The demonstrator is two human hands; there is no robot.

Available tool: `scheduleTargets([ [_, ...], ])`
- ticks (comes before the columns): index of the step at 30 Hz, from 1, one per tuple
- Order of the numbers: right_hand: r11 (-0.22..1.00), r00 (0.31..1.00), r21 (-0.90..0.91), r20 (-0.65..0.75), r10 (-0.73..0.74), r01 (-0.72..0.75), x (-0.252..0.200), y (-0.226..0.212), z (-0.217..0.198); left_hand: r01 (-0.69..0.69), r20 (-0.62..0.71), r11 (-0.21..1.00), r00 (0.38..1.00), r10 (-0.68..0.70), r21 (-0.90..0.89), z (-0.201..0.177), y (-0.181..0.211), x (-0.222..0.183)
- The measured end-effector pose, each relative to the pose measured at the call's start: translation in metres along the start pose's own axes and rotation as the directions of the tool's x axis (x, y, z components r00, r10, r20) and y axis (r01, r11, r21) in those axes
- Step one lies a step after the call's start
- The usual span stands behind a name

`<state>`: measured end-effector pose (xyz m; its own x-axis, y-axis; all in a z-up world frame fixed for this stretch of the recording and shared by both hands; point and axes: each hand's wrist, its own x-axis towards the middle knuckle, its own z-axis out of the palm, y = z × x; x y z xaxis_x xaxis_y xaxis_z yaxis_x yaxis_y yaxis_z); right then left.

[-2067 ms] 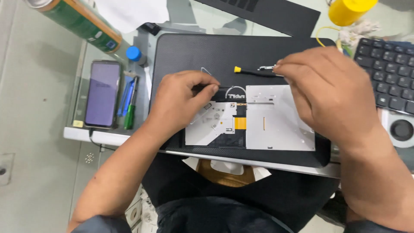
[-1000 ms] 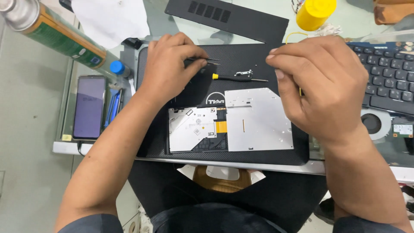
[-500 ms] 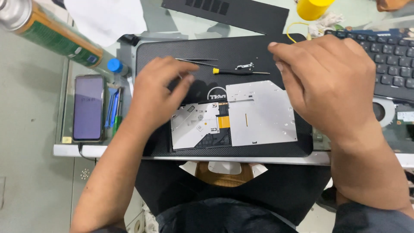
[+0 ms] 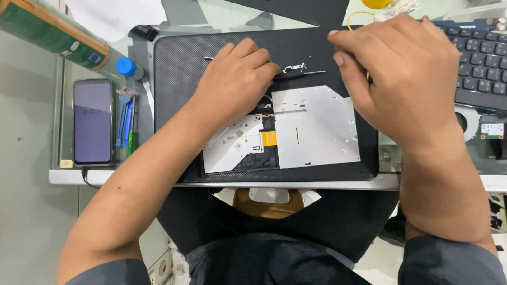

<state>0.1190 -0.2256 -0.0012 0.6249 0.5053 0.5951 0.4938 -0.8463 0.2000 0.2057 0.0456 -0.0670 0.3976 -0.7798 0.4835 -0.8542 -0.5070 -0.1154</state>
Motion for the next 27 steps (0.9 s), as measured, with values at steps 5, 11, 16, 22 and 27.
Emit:
scheduleTargets([
  [5, 0.998, 0.999, 0.062, -0.044, -0.025, 0.028, -0.004, 0.002, -0.001, 0.075, -0.015, 0.983, 0.997, -0.078, -0.168, -0.046, -0.001, -0.002],
  [11, 0.974, 0.995, 0.21, 0.037, -0.093, 0.083, 0.004, -0.007, -0.007, 0.487, 0.078, 0.551, 0.793, -0.604, -0.678, -0.108, 0.023, -0.087],
  [16, 0.941, 0.909, 0.264, 0.299, -0.289, 0.212, 0.014, -0.041, 0.009, 0.561, 0.024, 0.441, 0.636, -0.771, -0.7, -0.106, 0.063, -0.134],
  [22, 0.924, 0.839, 0.27, 0.405, -0.365, 0.271, 0.008, -0.068, 0.018, 0.617, 0.147, 0.737, 0.785, -0.602, -0.276, -0.101, 0.083, -0.149],
  [27, 0.916, 0.814, 0.353, 0.464, -0.35, 0.193, 0.005, -0.065, 0.022, 0.446, -0.03, 0.893, 0.893, -0.449, -0.067, -0.097, 0.077, -0.156],
])
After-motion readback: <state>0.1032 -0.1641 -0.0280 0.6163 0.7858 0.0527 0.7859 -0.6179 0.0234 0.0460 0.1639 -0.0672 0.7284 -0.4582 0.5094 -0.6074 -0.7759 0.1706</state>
